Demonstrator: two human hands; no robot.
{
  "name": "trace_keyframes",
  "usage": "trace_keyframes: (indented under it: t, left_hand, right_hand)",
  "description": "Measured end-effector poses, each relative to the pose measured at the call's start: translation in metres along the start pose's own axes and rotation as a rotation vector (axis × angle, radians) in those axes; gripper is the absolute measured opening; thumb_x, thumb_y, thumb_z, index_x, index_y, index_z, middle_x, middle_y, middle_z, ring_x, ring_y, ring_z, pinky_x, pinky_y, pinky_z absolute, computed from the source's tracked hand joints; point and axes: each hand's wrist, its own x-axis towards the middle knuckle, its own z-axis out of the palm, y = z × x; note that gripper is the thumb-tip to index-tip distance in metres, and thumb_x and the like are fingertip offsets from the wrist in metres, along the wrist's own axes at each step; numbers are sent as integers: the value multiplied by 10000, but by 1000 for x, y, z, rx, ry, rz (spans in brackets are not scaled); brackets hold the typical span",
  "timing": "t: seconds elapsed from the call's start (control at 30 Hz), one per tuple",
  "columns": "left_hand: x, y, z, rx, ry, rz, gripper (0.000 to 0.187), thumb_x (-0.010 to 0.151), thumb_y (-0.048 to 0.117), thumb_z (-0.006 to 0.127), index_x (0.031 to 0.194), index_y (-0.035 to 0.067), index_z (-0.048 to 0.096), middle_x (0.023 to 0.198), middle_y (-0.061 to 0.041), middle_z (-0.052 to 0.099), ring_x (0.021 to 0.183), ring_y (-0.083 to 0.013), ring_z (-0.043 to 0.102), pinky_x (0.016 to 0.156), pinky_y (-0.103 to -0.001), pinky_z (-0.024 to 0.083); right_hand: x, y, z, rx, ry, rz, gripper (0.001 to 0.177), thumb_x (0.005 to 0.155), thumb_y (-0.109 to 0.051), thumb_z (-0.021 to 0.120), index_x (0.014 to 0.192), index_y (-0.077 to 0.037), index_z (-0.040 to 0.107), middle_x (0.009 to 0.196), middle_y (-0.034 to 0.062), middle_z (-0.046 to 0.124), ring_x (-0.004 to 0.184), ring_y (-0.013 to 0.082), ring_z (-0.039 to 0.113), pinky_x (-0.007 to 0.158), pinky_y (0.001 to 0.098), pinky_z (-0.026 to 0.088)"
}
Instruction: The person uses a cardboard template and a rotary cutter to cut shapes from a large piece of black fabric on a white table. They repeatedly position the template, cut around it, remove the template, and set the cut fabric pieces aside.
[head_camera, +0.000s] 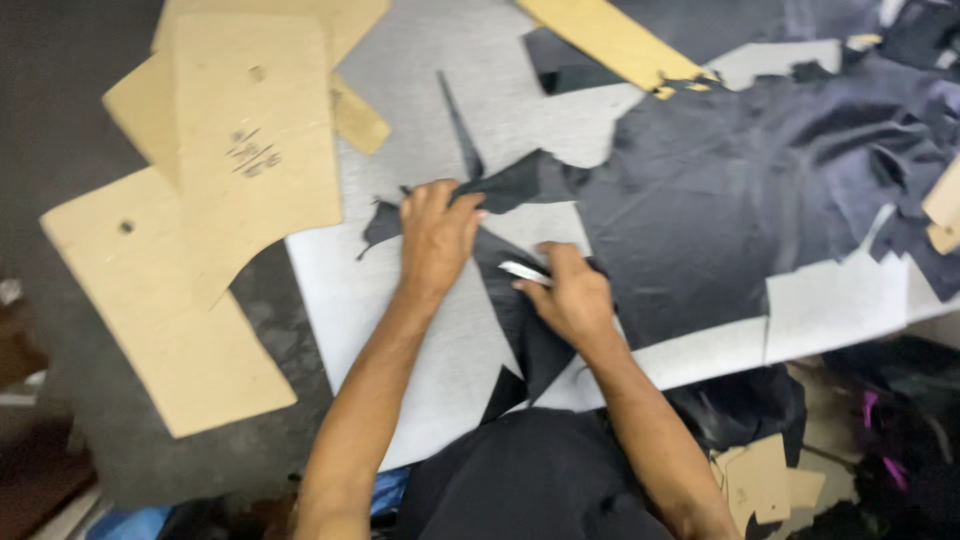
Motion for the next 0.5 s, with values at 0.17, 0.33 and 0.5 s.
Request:
trace_keyframes:
  t: [0.17,0.33,0.5]
  left_hand:
    - [-9,-4,13,140,-19,-6,116,920,161,815,941,98,719,967,-55,598,963,-275,533,879,-443,397]
    - [1,1,15,212,17,38,119,916,162,814,931,103,711,940,-58,600,939,-279,534,869,-449,390]
    - [-4,10,10,259,36,57,115,918,146,809,985,98,729,1020,-109,611,991,-308,541,885,-454,399]
  right_hand:
    - [-38,33,16,-99,-498,81,182,940,-186,656,1092,-111,723,835,189,722,793,371,714,747,506,548]
    - [-127,83,-50,-44,-850,399,267,926,-370,681,1043,-137,737,860,75,746,833,238,732,792,423,562]
    - [-140,232,-175,-428,-312,613,460,927,-481,682,1224,-132,705,948,215,755,923,383,729,841,488,573]
